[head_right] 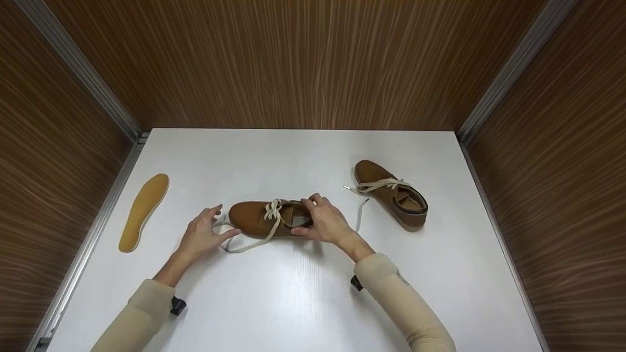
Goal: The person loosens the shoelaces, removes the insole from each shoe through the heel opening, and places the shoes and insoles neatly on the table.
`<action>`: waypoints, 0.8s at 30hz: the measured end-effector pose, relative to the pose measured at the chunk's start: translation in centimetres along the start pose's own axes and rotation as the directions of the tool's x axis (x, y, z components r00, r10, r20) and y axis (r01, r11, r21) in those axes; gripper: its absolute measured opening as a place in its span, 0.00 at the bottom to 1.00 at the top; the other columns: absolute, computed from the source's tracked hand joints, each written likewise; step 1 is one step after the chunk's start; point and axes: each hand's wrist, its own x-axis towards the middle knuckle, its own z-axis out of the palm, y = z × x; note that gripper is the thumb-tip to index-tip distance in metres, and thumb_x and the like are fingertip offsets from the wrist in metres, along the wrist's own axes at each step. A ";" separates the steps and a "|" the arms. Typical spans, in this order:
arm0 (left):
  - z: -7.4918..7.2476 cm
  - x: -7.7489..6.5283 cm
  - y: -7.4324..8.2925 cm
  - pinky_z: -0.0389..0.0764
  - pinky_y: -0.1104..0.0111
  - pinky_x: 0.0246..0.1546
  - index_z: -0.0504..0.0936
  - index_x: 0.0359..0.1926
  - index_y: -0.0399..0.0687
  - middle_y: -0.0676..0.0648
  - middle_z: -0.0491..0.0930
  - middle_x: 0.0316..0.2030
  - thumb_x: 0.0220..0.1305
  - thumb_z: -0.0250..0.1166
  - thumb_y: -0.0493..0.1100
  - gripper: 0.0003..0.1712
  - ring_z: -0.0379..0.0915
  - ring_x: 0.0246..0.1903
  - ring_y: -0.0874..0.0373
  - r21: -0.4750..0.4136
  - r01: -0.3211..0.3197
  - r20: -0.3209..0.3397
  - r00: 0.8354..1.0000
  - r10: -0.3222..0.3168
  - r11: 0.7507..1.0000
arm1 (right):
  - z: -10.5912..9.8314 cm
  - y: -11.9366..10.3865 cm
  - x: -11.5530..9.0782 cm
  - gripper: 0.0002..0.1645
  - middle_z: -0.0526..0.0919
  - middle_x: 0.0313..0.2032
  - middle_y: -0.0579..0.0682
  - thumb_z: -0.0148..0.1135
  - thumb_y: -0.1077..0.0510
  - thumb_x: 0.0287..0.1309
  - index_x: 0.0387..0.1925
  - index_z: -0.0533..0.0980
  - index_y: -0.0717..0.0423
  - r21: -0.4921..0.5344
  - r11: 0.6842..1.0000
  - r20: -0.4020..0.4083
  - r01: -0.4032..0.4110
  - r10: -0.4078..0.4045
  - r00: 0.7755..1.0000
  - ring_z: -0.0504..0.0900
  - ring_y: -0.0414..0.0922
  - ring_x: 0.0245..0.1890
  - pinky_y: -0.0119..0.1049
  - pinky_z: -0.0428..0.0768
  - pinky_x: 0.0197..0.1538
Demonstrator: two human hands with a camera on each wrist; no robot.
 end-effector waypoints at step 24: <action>2.2 1.5 1.4 0.84 0.51 0.58 0.73 0.72 0.34 0.37 0.79 0.55 0.57 0.80 0.59 0.51 0.81 0.55 0.41 -0.012 -0.034 0.000 0.999 0.034 0.999 | 0.6 0.3 0.4 0.61 0.82 0.60 0.59 0.80 0.31 0.49 0.76 0.68 0.57 0.051 0.997 0.080 -0.055 0.051 0.996 0.83 0.57 0.58 0.56 0.83 0.62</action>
